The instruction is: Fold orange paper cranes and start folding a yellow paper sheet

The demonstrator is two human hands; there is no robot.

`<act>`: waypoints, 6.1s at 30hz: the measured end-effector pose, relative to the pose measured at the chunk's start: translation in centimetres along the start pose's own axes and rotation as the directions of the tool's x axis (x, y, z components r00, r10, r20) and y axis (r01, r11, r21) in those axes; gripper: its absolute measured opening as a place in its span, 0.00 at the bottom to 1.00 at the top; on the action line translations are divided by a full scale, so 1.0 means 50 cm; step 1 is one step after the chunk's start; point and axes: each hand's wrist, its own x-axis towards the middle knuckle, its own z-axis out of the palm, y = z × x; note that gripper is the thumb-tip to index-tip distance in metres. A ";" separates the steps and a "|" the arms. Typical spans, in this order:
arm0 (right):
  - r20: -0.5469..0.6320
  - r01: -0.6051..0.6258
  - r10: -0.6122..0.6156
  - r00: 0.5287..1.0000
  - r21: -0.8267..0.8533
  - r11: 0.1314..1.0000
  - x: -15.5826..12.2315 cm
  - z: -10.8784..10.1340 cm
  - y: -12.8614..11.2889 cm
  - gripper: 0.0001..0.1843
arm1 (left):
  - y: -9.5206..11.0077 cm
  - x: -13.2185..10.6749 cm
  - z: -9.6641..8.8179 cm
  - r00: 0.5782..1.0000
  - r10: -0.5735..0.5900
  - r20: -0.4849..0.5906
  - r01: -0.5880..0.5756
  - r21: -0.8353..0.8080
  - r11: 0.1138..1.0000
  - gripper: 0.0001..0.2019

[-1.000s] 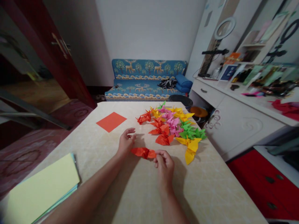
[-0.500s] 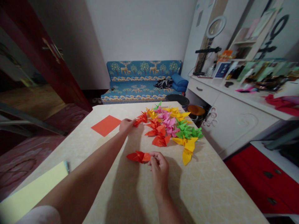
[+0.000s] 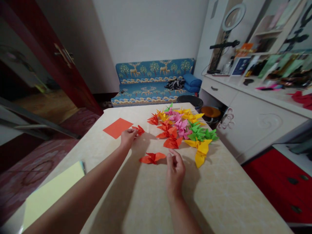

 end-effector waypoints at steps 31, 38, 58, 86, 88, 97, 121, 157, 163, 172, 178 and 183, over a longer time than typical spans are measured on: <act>0.347 0.026 -0.039 0.937 0.042 0.999 -0.077 0.015 -0.039 0.07 | 0.031 -0.345 -0.065 0.986 0.067 0.153 -0.014 -0.321 0.947 0.13; 0.329 -0.065 0.023 0.944 0.116 0.991 -0.079 0.022 -0.057 0.06 | 0.015 -0.329 -0.072 0.963 -0.106 0.246 0.210 -0.445 0.871 0.15; 0.241 -0.086 0.035 0.970 0.203 0.975 -0.069 0.010 -0.057 0.04 | 0.010 -0.312 -0.084 0.977 -0.147 0.153 0.201 -0.449 0.871 0.13; 0.268 -0.097 0.031 0.963 0.238 0.966 -0.074 0.009 -0.050 0.03 | 0.011 -0.321 -0.080 0.985 -0.059 0.162 0.128 -0.457 0.880 0.13; 0.283 -0.101 0.031 0.959 0.235 0.967 -0.074 0.009 -0.050 0.03 | 0.013 -0.325 -0.077 0.981 -0.047 0.190 0.129 -0.447 0.885 0.12; 0.236 -0.110 0.047 0.971 0.261 0.959 -0.063 0.004 -0.047 0.02 | 0.012 -0.311 -0.084 0.982 -0.129 0.140 0.180 -0.462 0.868 0.12; 0.360 -0.123 0.061 0.931 0.154 0.980 -0.070 0.015 -0.058 0.04 | 0.016 -0.333 -0.078 0.952 -0.018 0.304 0.153 -0.426 0.892 0.17; 0.636 0.021 -0.038 0.771 0.033 0.999 -0.044 -0.006 -0.091 0.10 | 0.019 -0.333 -0.073 0.739 0.121 0.663 0.176 -0.363 0.915 0.15; 0.639 -0.031 0.003 0.769 0.032 0.999 -0.044 -0.007 -0.096 0.09 | 0.018 -0.332 -0.073 0.730 0.114 0.673 0.178 -0.349 0.920 0.16; 0.572 -0.151 0.055 0.819 0.122 0.981 -0.048 -0.012 -0.098 0.09 | 0.009 -0.332 -0.076 0.684 0.072 0.726 0.331 -0.397 0.856 0.12; 0.487 -0.173 0.030 0.873 0.252 0.952 -0.046 -0.013 -0.100 0.06 | -0.004 -0.330 -0.077 0.713 0.028 0.701 0.381 -0.420 0.823 0.12; 0.430 -0.151 0.019 0.903 0.275 0.950 -0.041 -0.014 -0.095 0.06 | -0.010 -0.324 -0.077 0.713 -0.025 0.701 0.463 -0.444 0.767 0.13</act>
